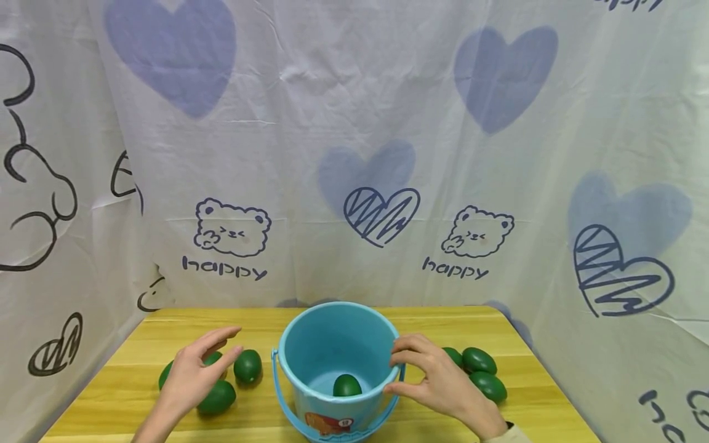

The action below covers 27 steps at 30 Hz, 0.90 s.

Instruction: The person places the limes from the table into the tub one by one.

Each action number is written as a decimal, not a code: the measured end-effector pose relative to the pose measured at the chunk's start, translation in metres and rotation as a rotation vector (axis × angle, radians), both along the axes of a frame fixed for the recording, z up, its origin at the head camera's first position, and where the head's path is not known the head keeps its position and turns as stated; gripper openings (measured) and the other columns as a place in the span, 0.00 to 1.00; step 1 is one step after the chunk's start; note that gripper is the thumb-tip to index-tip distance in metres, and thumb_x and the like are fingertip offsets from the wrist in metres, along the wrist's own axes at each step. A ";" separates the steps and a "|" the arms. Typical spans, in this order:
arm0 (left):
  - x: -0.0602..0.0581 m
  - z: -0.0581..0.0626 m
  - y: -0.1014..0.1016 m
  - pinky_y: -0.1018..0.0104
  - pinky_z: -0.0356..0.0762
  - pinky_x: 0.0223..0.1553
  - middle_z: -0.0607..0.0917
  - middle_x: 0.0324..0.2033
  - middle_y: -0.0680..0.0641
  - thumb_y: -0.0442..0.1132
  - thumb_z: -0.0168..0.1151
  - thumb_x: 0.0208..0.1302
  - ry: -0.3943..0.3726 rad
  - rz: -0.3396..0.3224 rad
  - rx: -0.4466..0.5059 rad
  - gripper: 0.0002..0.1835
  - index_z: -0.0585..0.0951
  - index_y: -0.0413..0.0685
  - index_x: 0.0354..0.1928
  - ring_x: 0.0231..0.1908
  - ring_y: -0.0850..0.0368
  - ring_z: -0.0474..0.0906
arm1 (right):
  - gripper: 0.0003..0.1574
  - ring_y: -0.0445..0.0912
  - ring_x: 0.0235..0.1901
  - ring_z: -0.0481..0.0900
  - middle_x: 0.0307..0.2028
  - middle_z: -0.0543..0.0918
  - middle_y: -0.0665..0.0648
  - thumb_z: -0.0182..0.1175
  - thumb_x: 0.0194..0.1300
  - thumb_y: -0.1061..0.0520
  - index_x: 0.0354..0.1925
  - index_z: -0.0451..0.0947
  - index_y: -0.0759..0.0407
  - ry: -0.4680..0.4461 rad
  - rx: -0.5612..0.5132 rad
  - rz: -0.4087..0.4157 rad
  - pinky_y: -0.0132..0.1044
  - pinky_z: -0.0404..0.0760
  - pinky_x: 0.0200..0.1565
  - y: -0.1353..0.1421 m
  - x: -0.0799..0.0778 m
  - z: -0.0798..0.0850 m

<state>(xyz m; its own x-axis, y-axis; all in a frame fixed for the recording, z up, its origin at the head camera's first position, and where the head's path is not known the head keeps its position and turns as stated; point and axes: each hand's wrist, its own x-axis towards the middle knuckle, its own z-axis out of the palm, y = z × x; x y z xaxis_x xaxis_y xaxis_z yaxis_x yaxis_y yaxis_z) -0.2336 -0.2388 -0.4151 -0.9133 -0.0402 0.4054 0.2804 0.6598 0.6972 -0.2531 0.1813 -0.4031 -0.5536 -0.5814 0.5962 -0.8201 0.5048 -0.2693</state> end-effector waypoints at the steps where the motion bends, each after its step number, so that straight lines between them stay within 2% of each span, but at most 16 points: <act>1: 0.000 0.000 -0.002 0.53 0.81 0.55 0.80 0.59 0.44 0.56 0.61 0.67 -0.002 0.003 -0.002 0.24 0.79 0.54 0.61 0.56 0.42 0.79 | 0.17 0.39 0.50 0.77 0.48 0.79 0.40 0.70 0.54 0.37 0.39 0.82 0.41 0.005 -0.001 0.001 0.39 0.85 0.51 0.000 0.000 0.000; 8: -0.003 -0.004 -0.014 0.55 0.81 0.55 0.81 0.58 0.46 0.55 0.61 0.68 0.005 0.011 -0.021 0.24 0.78 0.53 0.61 0.55 0.45 0.80 | 0.17 0.39 0.49 0.77 0.47 0.79 0.40 0.72 0.53 0.39 0.39 0.82 0.42 0.026 -0.020 0.006 0.38 0.85 0.49 0.000 0.000 -0.001; 12: -0.001 -0.005 -0.024 0.66 0.83 0.52 0.82 0.57 0.45 0.54 0.61 0.68 -0.012 0.025 -0.026 0.24 0.78 0.51 0.61 0.54 0.45 0.80 | 0.17 0.39 0.49 0.77 0.47 0.79 0.40 0.71 0.53 0.39 0.39 0.82 0.41 0.017 -0.019 0.008 0.38 0.85 0.49 0.000 -0.001 -0.001; 15: 0.000 -0.006 -0.032 0.69 0.83 0.48 0.82 0.56 0.43 0.55 0.60 0.67 -0.053 0.027 -0.010 0.26 0.77 0.50 0.62 0.54 0.43 0.80 | 0.17 0.39 0.49 0.77 0.47 0.79 0.40 0.71 0.53 0.39 0.39 0.82 0.41 0.019 -0.017 0.009 0.38 0.85 0.50 -0.001 -0.001 -0.002; 19: 0.000 -0.008 -0.041 0.63 0.85 0.48 0.82 0.57 0.40 0.58 0.60 0.67 -0.103 0.024 0.004 0.29 0.76 0.48 0.63 0.54 0.42 0.80 | 0.17 0.39 0.50 0.77 0.48 0.79 0.40 0.71 0.53 0.38 0.39 0.82 0.41 0.014 -0.012 0.003 0.39 0.85 0.50 -0.001 -0.001 -0.001; 23: -0.001 -0.012 -0.047 0.61 0.84 0.49 0.81 0.57 0.39 0.58 0.60 0.67 -0.147 0.016 0.008 0.31 0.75 0.47 0.64 0.55 0.42 0.80 | 0.17 0.39 0.50 0.77 0.48 0.79 0.39 0.71 0.53 0.38 0.39 0.82 0.41 0.001 -0.007 -0.003 0.39 0.85 0.50 -0.001 0.000 0.000; 27: -0.002 -0.018 -0.053 0.56 0.84 0.51 0.81 0.56 0.38 0.58 0.60 0.67 -0.165 0.010 0.013 0.31 0.74 0.46 0.65 0.55 0.40 0.79 | 0.17 0.39 0.50 0.77 0.48 0.79 0.40 0.70 0.53 0.37 0.39 0.82 0.41 -0.005 -0.001 -0.010 0.40 0.85 0.51 -0.001 0.000 0.000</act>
<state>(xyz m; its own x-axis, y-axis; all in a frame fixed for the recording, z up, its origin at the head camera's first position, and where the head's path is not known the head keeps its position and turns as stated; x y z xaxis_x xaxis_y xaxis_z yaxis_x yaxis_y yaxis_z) -0.2357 -0.2921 -0.4332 -0.9670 -0.0539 0.2490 0.1546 0.6526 0.7418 -0.2532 0.1802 -0.4033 -0.5625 -0.5755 0.5937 -0.8137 0.5127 -0.2740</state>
